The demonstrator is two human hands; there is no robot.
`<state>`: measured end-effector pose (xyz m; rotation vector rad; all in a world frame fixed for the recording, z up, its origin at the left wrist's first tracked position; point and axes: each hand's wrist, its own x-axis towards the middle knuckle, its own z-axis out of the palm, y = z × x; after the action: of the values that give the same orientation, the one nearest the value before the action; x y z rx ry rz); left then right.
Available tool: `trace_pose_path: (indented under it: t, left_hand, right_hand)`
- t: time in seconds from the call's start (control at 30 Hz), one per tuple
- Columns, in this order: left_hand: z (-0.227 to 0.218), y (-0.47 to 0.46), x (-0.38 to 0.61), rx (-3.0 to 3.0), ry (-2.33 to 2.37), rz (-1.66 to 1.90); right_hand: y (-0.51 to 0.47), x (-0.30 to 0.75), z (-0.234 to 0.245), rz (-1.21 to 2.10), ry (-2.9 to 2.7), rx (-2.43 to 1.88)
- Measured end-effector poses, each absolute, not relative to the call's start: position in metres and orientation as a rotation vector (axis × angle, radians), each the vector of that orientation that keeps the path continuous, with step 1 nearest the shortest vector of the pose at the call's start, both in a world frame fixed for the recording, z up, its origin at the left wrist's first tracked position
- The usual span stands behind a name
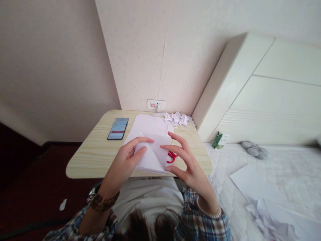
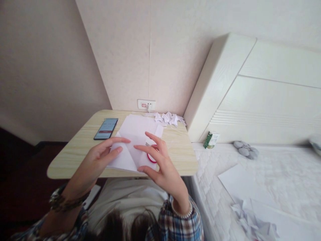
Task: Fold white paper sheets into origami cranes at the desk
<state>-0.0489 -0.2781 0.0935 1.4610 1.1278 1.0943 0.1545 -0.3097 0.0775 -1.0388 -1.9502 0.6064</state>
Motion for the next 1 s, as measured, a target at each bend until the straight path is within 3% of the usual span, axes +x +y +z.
trace_pose_path:
  t: [0.67,1.0]
  left_hand:
    - [0.089,-0.283,-0.047,1.381,0.949,1.009]
    - [0.094,-0.283,-0.047,1.237,0.933,1.033]
  right_hand:
    - [-0.306,0.149,0.072,0.525,-1.812,-1.041]
    - [-0.31,0.16,0.074,0.657,-1.893,-0.983]
